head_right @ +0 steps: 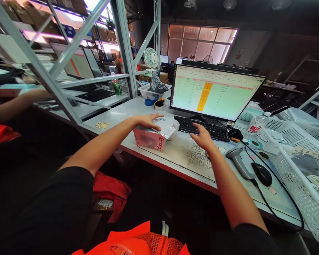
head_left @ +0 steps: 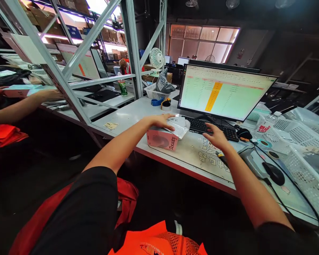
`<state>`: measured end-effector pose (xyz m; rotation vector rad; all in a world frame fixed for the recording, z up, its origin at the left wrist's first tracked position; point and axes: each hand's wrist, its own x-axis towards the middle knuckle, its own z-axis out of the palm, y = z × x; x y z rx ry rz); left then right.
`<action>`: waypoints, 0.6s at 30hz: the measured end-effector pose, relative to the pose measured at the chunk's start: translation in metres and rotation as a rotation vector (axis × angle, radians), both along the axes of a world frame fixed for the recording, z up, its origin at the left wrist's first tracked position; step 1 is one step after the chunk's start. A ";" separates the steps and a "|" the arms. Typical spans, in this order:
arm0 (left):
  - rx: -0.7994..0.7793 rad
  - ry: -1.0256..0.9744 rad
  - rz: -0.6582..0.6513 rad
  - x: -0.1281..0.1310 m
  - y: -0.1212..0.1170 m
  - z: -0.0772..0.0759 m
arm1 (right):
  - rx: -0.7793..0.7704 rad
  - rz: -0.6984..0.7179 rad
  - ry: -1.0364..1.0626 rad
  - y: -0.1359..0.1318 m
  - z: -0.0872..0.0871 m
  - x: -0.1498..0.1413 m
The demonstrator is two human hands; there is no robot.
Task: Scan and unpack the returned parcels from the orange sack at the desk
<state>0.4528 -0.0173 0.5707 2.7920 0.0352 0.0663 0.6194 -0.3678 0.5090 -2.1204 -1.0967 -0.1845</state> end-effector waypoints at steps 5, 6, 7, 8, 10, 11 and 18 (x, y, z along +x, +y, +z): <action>0.065 -0.117 0.145 0.002 -0.021 -0.017 | 0.034 0.228 0.181 0.111 -0.004 -0.002; 0.058 -0.162 0.161 0.001 -0.022 -0.020 | 0.039 0.232 0.203 0.122 -0.008 -0.002; 0.046 -0.207 0.160 -0.001 -0.023 -0.022 | 0.040 0.223 0.219 0.128 -0.013 -0.003; 0.029 -0.242 0.147 -0.003 -0.024 -0.023 | 0.039 0.205 0.232 0.131 -0.017 -0.003; -0.002 -0.277 0.120 -0.005 -0.024 -0.024 | 0.052 0.144 0.262 0.126 -0.028 -0.004; -0.009 -0.277 0.117 -0.006 -0.024 -0.023 | 0.069 0.105 0.276 0.121 -0.032 -0.005; 0.030 -0.035 0.206 0.006 -0.018 -0.005 | 0.162 -0.165 0.471 0.046 -0.045 0.002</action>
